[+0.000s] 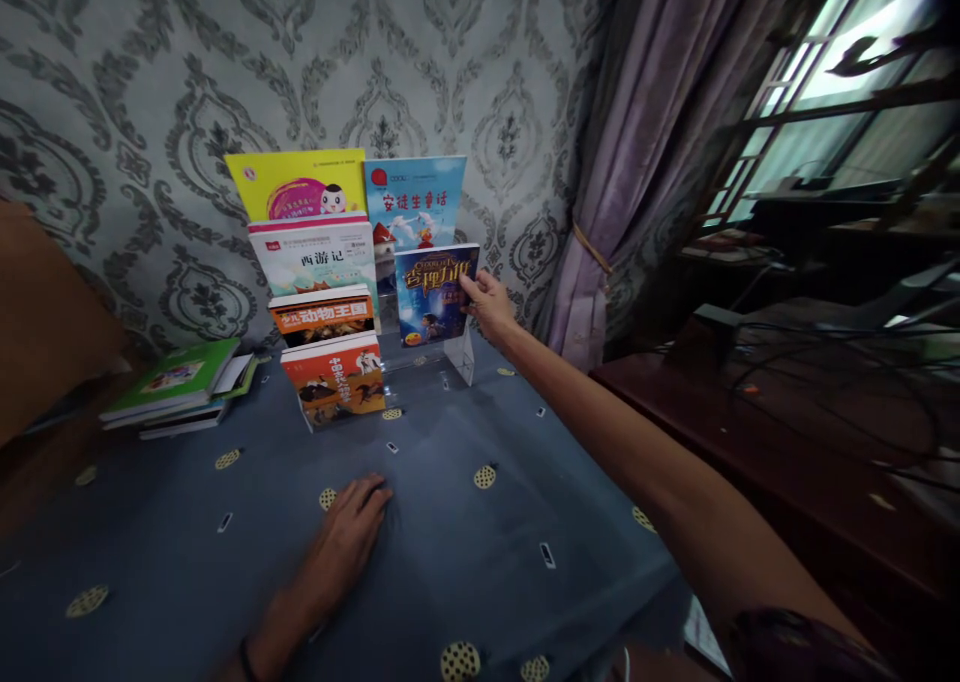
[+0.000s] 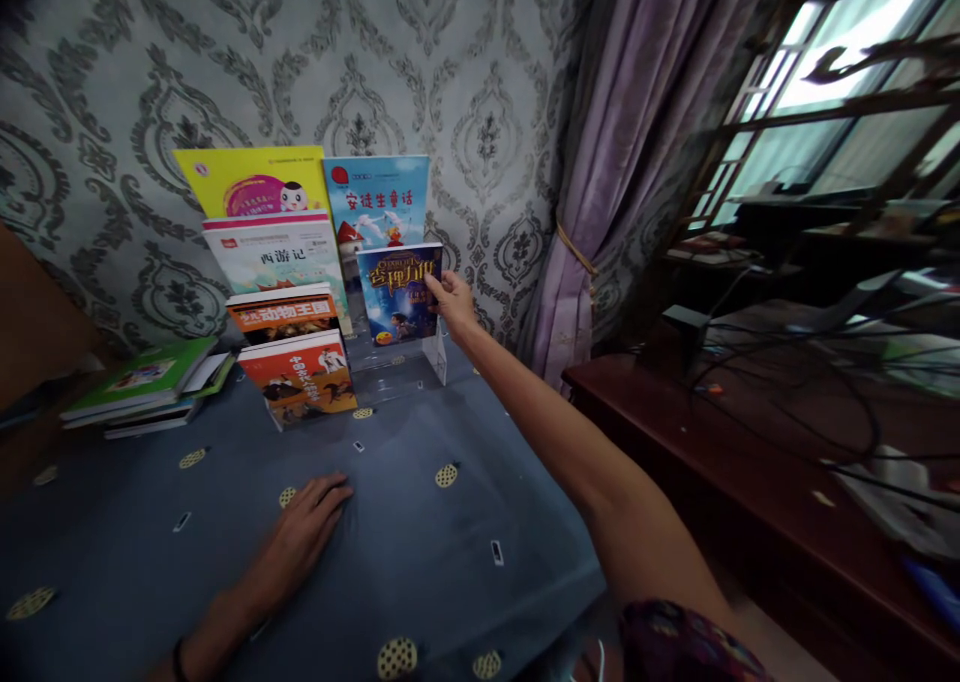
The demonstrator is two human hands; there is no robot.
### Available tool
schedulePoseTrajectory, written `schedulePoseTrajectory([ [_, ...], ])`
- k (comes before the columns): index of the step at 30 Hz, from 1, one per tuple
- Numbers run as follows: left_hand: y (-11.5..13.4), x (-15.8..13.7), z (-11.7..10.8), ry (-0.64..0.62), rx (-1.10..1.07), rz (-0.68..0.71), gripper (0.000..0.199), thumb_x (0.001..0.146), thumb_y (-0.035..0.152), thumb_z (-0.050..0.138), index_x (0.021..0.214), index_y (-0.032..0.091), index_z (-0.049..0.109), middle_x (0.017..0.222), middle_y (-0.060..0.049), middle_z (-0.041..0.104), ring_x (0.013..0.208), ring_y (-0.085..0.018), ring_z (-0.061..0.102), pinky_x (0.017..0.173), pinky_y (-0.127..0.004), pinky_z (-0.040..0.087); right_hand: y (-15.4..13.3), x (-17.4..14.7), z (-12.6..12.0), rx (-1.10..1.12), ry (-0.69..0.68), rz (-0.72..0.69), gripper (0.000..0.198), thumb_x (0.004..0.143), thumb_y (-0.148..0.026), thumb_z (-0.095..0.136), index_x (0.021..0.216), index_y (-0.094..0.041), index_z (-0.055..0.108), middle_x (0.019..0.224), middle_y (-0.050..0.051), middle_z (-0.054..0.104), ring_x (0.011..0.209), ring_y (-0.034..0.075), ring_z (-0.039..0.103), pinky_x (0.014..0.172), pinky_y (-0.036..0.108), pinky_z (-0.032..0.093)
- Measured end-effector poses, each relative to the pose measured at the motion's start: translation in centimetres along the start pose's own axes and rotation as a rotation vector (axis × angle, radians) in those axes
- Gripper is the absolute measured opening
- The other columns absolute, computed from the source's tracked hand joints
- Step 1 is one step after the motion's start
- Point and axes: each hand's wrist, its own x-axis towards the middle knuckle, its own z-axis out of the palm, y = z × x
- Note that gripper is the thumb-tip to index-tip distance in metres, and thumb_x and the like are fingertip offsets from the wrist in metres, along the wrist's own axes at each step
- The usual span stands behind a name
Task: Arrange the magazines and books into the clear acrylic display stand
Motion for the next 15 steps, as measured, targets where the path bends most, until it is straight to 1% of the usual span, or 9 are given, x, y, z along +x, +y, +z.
schedulePoseTrajectory([
  [4, -0.2, -0.2, 0.5, 0.008, 0.032, -0.002, 0.033, 0.102, 0.017, 0.037, 0.121, 0.023, 0.064, 0.13, -0.009, 0.068, 0.119, -0.024, 0.067, 0.101, -0.046, 0.058, 1.6, -0.5, 0.4, -0.015, -0.013, 0.031, 0.053, 0.062, -0.067, 0.079, 0.076, -0.024, 0.053, 0.075, -0.003, 0.059, 0.073, 0.016, 0.058, 0.057, 0.025, 0.051],
  [8, -0.2, -0.2, 0.8, 0.015, 0.018, -0.002, 0.033, 0.102, 0.017, 0.038, 0.12, 0.024, 0.064, 0.13, -0.008, 0.068, 0.118, -0.023, 0.067, 0.101, -0.043, 0.058, 3.0, -0.7, 0.3, -0.04, -0.02, 0.038, 0.056, 0.062, -0.071, 0.077, 0.07, -0.023, 0.047, 0.072, -0.003, 0.052, 0.072, 0.015, 0.054, 0.056, 0.025, 0.051],
  [11, 0.0, -0.1, 0.6, 0.012, -0.001, -0.009, 0.033, 0.102, 0.016, 0.037, 0.12, 0.023, 0.064, 0.128, -0.008, 0.068, 0.117, -0.023, 0.067, 0.101, -0.045, 0.058, 3.4, -0.7, 0.0, -0.064, -0.036, 0.025, 0.057, 0.065, -0.072, 0.075, 0.07, -0.024, 0.045, 0.074, -0.003, 0.051, 0.072, 0.015, 0.053, 0.055, 0.026, 0.051],
  [15, 0.0, 0.0, 0.4, 0.0, -0.008, -0.018, 0.032, 0.102, 0.016, 0.039, 0.12, 0.024, 0.064, 0.128, -0.008, 0.068, 0.116, -0.023, 0.067, 0.099, -0.045, 0.059, 3.3, -0.4, -0.4, -0.102, -0.054, -0.007, 0.055, 0.068, -0.073, 0.072, 0.071, -0.024, 0.046, 0.072, -0.003, 0.051, 0.069, 0.015, 0.052, 0.054, 0.027, 0.049],
])
